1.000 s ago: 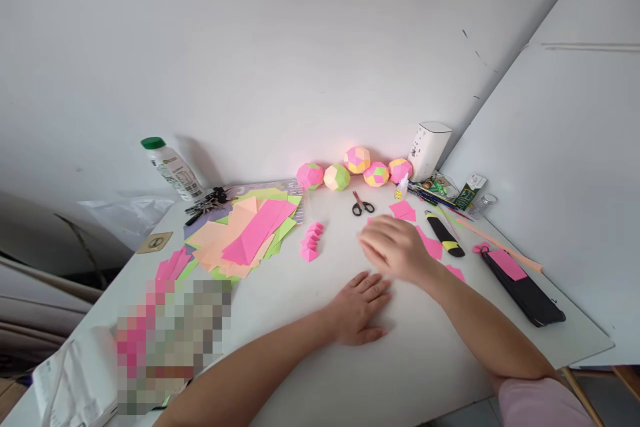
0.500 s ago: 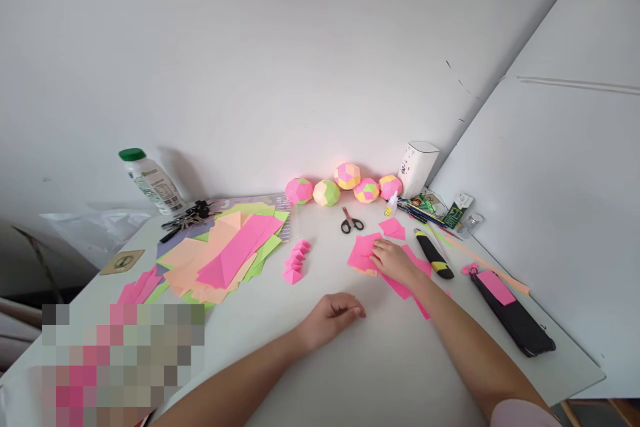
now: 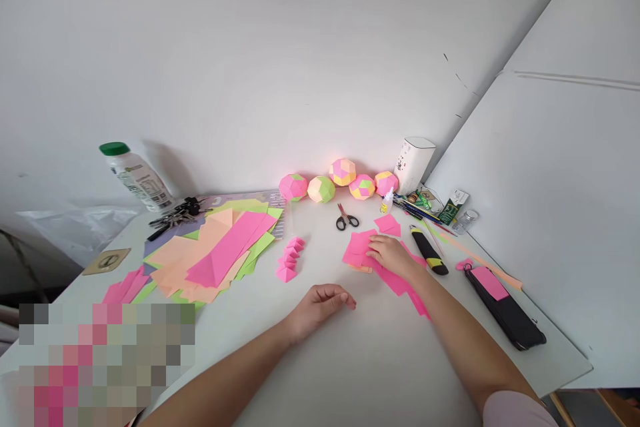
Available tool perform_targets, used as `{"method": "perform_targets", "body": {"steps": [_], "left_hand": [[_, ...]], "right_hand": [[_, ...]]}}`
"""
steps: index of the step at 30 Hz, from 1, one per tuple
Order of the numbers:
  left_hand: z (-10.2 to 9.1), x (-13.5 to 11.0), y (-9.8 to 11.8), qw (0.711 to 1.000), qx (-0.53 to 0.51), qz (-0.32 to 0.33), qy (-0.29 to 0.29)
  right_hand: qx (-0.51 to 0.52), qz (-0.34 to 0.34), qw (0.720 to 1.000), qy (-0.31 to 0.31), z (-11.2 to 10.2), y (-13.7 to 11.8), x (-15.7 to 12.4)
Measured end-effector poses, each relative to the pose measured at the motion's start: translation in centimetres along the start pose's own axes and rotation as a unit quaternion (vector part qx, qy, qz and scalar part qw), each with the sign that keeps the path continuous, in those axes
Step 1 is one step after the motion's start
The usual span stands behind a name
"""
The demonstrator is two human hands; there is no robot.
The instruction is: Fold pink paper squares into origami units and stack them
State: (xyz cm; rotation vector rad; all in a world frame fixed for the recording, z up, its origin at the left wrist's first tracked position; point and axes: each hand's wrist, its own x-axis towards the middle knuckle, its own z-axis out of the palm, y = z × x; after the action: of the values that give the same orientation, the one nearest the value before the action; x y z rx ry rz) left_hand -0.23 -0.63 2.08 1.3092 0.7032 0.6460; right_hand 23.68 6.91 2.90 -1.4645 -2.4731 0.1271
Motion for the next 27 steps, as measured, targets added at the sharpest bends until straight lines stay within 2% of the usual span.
{"method": "perform_targets", "body": {"steps": [16, 21, 23, 24, 25, 27], "left_hand": [[0.2, -0.2, 0.4, 1.000, 0.013, 0.002, 0.001], [0.1, -0.1, 0.1, 1.000, -0.010, 0.000, 0.002], [0.0, 0.1, -0.3, 0.999, -0.038, -0.003, 0.021], [-0.1, 0.3, -0.4, 0.997, -0.066, -0.002, 0.039], [-0.1, 0.4, -0.6, 0.992, -0.110, 0.006, 0.064], [-0.2, 0.6, -0.7, 0.979, -0.188, 0.017, 0.078]], "right_hand": [[0.026, 0.007, 1.000, 0.016, -0.2, -0.1, -0.3], [0.098, 0.055, 0.991, 0.074, 0.3, -0.4, -0.1], [0.121, 0.071, 0.985, 0.104, 0.1, -1.1, -0.1], [0.134, 0.079, 0.981, 0.117, -0.2, -1.7, -0.1], [0.204, 0.101, 0.961, 0.156, -0.4, -2.4, -0.2], [0.368, 0.141, 0.900, 0.185, -0.7, -4.3, -0.5]]}}
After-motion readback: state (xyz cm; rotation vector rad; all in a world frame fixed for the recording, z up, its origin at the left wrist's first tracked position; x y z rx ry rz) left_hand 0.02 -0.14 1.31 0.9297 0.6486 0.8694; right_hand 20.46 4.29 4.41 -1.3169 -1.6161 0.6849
